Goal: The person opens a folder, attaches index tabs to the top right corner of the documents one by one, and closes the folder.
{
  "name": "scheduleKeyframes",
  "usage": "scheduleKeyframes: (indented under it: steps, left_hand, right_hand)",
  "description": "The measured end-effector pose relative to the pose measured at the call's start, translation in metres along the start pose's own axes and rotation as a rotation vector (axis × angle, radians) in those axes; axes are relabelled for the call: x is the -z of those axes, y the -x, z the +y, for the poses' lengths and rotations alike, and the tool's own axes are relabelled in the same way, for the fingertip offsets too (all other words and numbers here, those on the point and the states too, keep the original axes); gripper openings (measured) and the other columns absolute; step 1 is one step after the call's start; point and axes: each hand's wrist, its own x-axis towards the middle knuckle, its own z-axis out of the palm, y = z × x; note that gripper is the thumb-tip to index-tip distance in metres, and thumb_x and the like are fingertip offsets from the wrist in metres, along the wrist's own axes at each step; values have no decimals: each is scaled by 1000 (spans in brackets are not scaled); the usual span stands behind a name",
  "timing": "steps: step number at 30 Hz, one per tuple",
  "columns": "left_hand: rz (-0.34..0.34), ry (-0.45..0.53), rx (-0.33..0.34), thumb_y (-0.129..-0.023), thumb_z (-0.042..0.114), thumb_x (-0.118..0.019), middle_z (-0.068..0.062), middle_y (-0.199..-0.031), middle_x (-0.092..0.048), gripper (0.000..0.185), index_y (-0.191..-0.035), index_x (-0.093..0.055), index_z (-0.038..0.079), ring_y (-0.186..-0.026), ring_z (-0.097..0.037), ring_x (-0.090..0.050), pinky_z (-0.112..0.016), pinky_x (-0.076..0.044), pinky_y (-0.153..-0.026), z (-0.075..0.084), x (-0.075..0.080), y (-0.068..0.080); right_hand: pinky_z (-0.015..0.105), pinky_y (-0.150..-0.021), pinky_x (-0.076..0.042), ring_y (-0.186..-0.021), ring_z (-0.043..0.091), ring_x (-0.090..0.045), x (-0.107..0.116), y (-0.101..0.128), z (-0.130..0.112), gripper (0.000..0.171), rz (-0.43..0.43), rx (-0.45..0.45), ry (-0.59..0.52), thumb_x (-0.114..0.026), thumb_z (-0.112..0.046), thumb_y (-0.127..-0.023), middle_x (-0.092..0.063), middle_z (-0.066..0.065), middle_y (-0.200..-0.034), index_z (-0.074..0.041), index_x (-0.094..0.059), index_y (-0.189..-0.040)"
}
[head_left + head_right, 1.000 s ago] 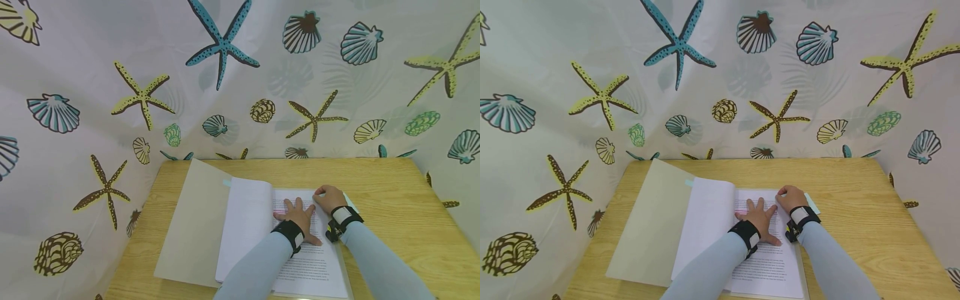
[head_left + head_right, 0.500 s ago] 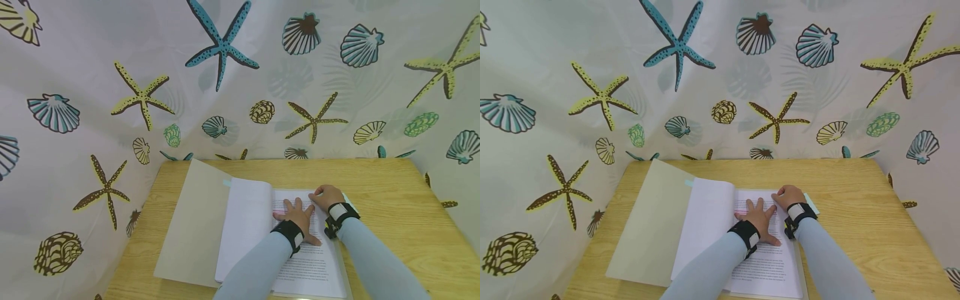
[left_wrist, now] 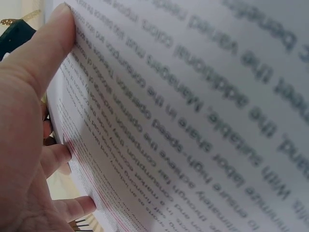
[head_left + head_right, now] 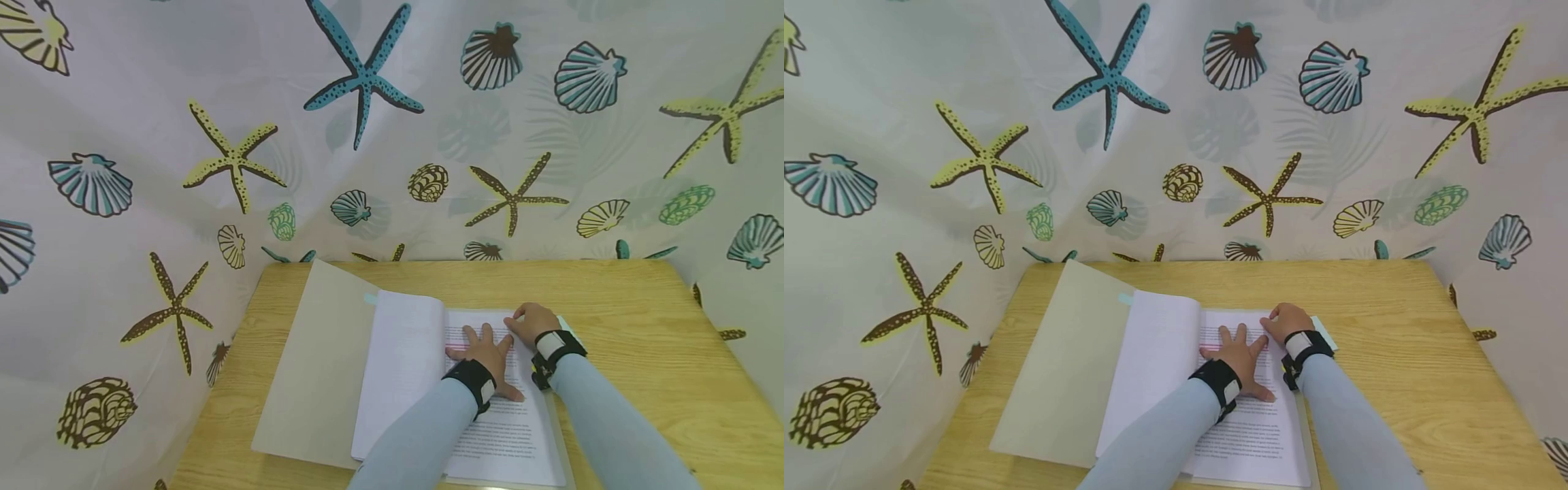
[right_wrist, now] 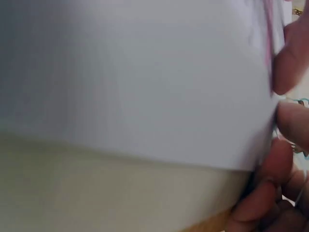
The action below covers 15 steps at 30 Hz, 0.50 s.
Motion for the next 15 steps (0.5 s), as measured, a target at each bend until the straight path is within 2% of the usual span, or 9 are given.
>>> scheduleKeyframes:
  steps: [4,11,15]
  left_hand:
    - [5,-8,6,-40,87,-69,-1,-152,-27,121,-147,-22,52,-136,-41,-26,-72,-43,-74,0,-1,-2]
    - [16,-34,1,-40,89,-66,-2,-151,-27,124,-148,-17,51,-135,-42,-28,-73,-43,-71,2,-4,-4]
    - [23,-20,0,-40,88,-68,-2,-152,-27,123,-148,-21,51,-135,-42,-28,-73,-43,-72,1,-2,-2]
  right_hand:
    - [38,-67,-44,-80,29,-55,-1,-3,5,32,-7,26,-10,-64,-29,-90,-64,23,-107,1,-63,-102]
    - [35,-62,-44,-75,26,-55,1,-2,6,46,-40,34,12,-69,-40,-85,-65,18,-98,1,-61,-105]
    - [38,-67,-45,-80,28,-56,3,-2,7,41,-57,45,19,-64,-34,-89,-64,22,-107,1,-61,-109]
